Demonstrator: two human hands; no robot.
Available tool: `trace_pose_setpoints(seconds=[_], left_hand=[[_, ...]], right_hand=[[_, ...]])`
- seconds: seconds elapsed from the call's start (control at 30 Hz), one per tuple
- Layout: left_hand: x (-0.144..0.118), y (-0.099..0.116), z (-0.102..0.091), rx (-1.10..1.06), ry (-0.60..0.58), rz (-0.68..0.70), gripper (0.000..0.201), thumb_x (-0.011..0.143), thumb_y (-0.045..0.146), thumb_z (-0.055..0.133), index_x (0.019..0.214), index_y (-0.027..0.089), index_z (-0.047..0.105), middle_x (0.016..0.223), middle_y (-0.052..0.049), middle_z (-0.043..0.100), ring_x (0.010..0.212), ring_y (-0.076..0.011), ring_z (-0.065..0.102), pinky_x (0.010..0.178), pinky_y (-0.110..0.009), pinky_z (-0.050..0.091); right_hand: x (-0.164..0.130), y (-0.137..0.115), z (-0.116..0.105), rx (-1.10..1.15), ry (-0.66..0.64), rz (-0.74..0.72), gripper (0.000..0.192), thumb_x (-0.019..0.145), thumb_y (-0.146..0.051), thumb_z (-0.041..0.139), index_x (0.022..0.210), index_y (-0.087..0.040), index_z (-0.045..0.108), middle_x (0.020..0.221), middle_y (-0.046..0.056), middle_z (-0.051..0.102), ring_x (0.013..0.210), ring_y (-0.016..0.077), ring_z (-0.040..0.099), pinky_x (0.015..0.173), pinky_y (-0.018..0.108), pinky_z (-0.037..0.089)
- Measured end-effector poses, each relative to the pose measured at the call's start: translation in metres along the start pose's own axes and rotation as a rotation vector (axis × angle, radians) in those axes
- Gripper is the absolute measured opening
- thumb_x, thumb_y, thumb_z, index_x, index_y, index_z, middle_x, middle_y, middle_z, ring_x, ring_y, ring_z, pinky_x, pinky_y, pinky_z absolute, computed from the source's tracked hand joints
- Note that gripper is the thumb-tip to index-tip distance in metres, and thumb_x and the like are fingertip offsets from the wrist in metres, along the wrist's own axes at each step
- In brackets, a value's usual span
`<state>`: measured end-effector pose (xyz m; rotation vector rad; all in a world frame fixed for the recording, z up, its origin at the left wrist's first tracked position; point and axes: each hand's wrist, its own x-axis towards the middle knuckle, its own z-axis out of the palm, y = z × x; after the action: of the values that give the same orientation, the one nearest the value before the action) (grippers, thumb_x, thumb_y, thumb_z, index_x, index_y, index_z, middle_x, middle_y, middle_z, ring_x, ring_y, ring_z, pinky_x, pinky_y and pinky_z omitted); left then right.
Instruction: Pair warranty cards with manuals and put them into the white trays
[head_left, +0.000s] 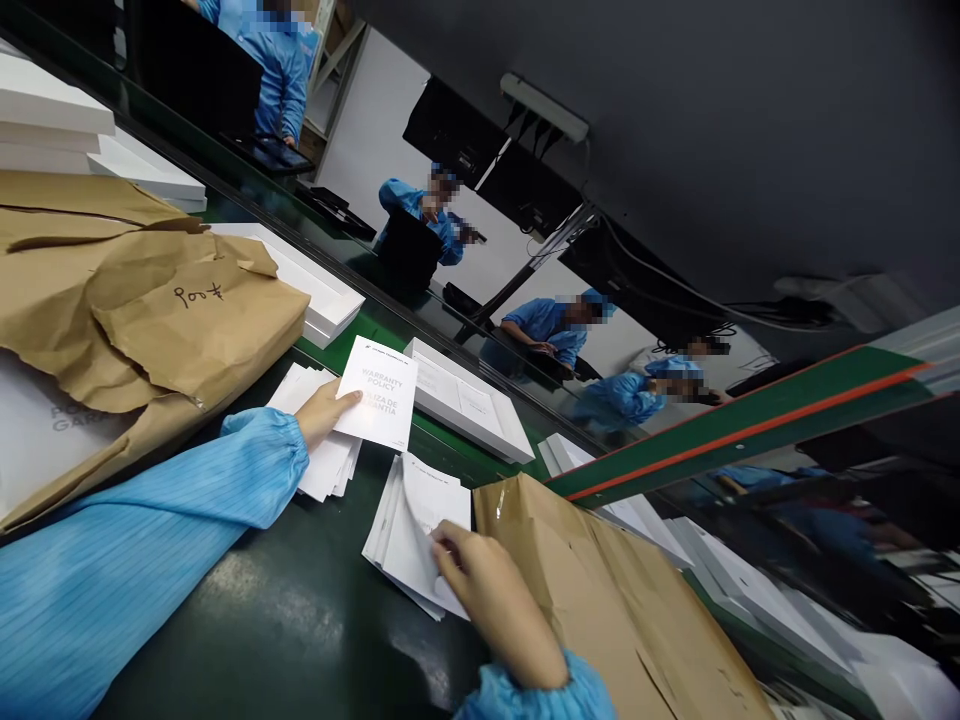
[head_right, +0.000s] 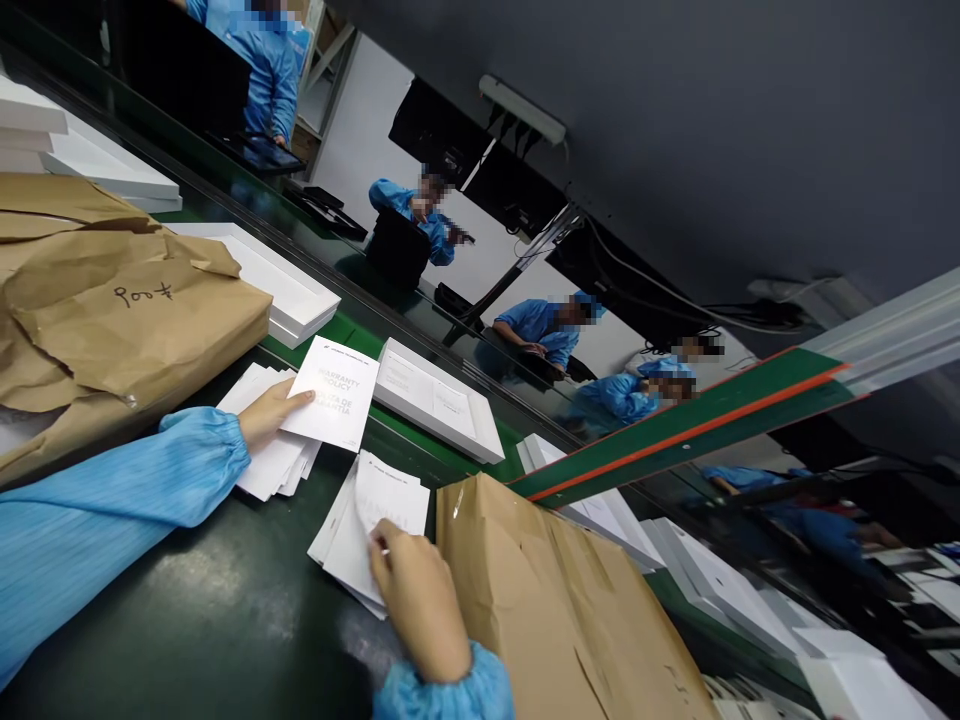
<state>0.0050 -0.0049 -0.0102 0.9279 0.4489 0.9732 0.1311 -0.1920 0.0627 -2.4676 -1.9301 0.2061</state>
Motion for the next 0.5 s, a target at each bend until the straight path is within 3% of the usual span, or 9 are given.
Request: trace_pose_setpoints(seconds=[0.07, 0.17, 0.2, 0.27, 0.33, 0.4, 0.5], left_hand=[[0.000, 0.000, 0.000, 0.005, -0.007, -0.002, 0.048, 0.060, 0.032, 0.059, 0.102, 0.010, 0.048, 0.096, -0.010, 0.059, 0.085, -0.0212, 0.054, 0.078, -0.034, 0.038], [-0.001, -0.001, 0.000, 0.023, -0.018, -0.002, 0.047, 0.062, 0.033, 0.058, 0.102, 0.011, 0.048, 0.096, -0.010, 0.058, 0.085, -0.0211, 0.054, 0.078, -0.034, 0.038], [-0.001, -0.001, 0.000, 0.027, -0.021, -0.002, 0.047, 0.062, 0.033, 0.058, 0.102, 0.011, 0.047, 0.096, -0.010, 0.059, 0.085, -0.0211, 0.054, 0.077, -0.034, 0.038], [-0.002, -0.001, 0.000, 0.027, -0.036, -0.001, 0.048, 0.062, 0.034, 0.057, 0.102, 0.011, 0.047, 0.095, -0.010, 0.059, 0.085, -0.0210, 0.054, 0.076, -0.033, 0.039], [-0.003, 0.000, 0.001, 0.020, -0.064, -0.003, 0.048, 0.064, 0.035, 0.055, 0.104, 0.012, 0.045, 0.096, -0.010, 0.058, 0.085, -0.0208, 0.055, 0.074, -0.033, 0.040], [-0.004, 0.001, 0.002, 0.020, -0.094, 0.003, 0.047, 0.067, 0.038, 0.052, 0.105, 0.011, 0.043, 0.096, -0.010, 0.058, 0.084, -0.0203, 0.055, 0.073, -0.032, 0.041], [-0.005, 0.002, 0.003, 0.044, -0.140, 0.050, 0.047, 0.066, 0.037, 0.053, 0.104, 0.011, 0.042, 0.097, -0.011, 0.057, 0.085, -0.0196, 0.054, 0.074, -0.032, 0.041]], right_hand=[[-0.001, 0.012, -0.011, 0.102, 0.222, 0.142, 0.020, 0.076, -0.027, 0.035, 0.064, -0.021, 0.049, 0.058, 0.002, 0.057, 0.055, 0.0164, 0.054, 0.048, 0.024, 0.035], [0.002, 0.018, -0.019, 0.182, 0.735, 0.332, 0.018, 0.077, -0.031, 0.035, 0.069, -0.021, 0.048, 0.066, 0.004, 0.058, 0.059, 0.0176, 0.054, 0.048, 0.025, 0.037], [0.004, 0.016, -0.018, 0.161, 0.897, 0.338, 0.017, 0.077, -0.031, 0.036, 0.072, -0.021, 0.048, 0.070, 0.006, 0.059, 0.062, 0.0184, 0.054, 0.051, 0.026, 0.038], [0.013, 0.006, -0.014, 0.083, 1.114, 0.210, 0.012, 0.077, -0.027, 0.039, 0.081, -0.021, 0.049, 0.080, 0.009, 0.058, 0.068, 0.0192, 0.054, 0.059, 0.028, 0.040], [0.026, -0.009, -0.003, 0.035, 1.143, -0.029, 0.016, 0.077, -0.020, 0.040, 0.090, -0.023, 0.047, 0.088, 0.010, 0.057, 0.076, 0.0185, 0.054, 0.067, 0.028, 0.041], [0.042, -0.026, 0.012, 0.035, 1.022, -0.247, 0.022, 0.077, -0.014, 0.039, 0.095, -0.024, 0.046, 0.093, 0.010, 0.056, 0.085, 0.0174, 0.052, 0.073, 0.028, 0.040], [0.062, -0.047, 0.039, 0.023, 0.839, -0.402, 0.023, 0.078, -0.011, 0.034, 0.092, -0.022, 0.050, 0.094, 0.008, 0.056, 0.088, 0.0181, 0.050, 0.074, 0.031, 0.041]])
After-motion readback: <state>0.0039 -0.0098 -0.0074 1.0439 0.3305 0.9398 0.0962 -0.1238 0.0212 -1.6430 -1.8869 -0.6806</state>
